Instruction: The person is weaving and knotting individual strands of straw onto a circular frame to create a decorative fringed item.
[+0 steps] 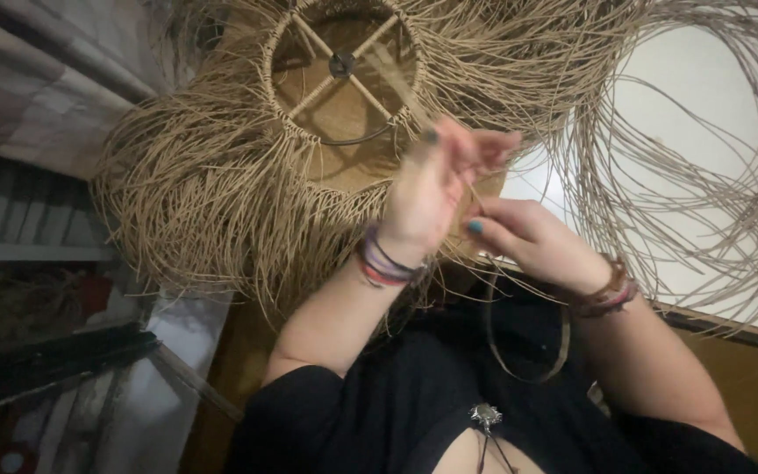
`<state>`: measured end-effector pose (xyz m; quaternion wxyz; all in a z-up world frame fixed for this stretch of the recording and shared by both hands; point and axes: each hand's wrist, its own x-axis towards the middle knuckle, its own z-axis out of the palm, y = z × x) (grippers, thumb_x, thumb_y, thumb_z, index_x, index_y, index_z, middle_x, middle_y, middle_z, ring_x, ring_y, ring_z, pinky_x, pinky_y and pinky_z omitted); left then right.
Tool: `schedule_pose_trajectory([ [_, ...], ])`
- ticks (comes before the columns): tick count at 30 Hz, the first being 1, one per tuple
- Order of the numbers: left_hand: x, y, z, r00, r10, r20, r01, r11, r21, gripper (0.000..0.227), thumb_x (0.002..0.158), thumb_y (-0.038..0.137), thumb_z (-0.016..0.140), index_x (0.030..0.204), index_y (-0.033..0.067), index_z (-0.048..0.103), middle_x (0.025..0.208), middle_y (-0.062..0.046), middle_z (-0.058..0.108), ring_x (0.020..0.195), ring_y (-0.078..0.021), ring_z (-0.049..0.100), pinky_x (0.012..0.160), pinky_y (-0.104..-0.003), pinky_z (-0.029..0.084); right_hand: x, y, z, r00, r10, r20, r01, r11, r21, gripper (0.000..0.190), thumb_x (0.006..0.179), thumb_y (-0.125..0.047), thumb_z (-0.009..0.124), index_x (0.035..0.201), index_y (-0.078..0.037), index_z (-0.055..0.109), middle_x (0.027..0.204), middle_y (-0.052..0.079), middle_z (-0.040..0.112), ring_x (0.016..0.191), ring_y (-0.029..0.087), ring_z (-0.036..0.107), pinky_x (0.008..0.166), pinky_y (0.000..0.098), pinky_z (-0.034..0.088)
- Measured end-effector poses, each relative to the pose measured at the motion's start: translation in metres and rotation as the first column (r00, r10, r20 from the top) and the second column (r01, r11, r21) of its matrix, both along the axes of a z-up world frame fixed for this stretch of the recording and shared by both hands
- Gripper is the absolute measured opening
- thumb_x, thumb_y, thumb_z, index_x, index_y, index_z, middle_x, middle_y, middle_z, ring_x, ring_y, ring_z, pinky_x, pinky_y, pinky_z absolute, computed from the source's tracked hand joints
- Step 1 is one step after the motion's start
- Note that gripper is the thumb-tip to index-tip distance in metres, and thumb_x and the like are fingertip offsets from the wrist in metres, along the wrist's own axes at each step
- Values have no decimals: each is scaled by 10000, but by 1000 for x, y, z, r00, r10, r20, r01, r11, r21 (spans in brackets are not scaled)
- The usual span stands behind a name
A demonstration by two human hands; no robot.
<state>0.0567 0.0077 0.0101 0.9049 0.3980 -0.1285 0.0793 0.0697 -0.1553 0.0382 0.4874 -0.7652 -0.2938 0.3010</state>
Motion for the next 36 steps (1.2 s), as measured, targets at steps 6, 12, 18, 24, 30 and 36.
schedule_pose_trajectory([
  [6,-3,85,21,978,187,-88,-205,933,-295,325,1052,335,442,853,93,526,782,-46,585,776,-229,675,735,-347,613,34,-83,-28,995,-53,90,77,953,-292,330,1020,-263,436,1084,-130,731,995,23,726,828,152,641,769,322,557],
  [12,-9,153,5,897,421,-131,-436,803,-407,301,1029,292,490,832,75,556,675,-47,577,747,-268,726,747,-362,643,56,-145,-62,995,-98,0,96,975,-201,384,1064,-313,480,1017,-69,774,682,19,544,555,133,408,514,279,357],
  [18,-18,200,-13,840,492,-229,-538,696,-475,308,1039,341,438,901,100,572,759,-35,622,744,-199,678,766,-359,630,73,-166,-81,996,-40,74,62,945,-320,370,977,-284,548,1129,-88,823,1122,48,834,979,176,724,865,335,530],
  [24,-14,219,-36,852,479,-210,-519,725,-453,333,1034,355,452,787,136,496,646,40,304,510,-96,212,462,-255,200,74,-167,-129,939,336,-72,-332,834,-441,387,897,-393,573,851,-174,889,811,-3,912,750,95,880,756,206,756],
  [30,4,196,-43,542,808,-230,-840,520,-151,340,1012,421,452,788,167,470,623,58,341,472,-79,206,428,-291,156,53,-160,-130,904,418,-94,-403,753,-520,264,853,-396,676,878,-226,876,780,-89,893,660,35,820,633,176,673],
  [36,8,199,-60,568,775,-276,-823,539,-180,347,1032,390,448,774,170,521,600,73,341,472,-71,232,438,-276,184,52,-170,-133,906,400,-141,-422,822,-382,338,813,-396,687,1044,-257,891,705,-60,938,613,50,889,622,189,773],
])
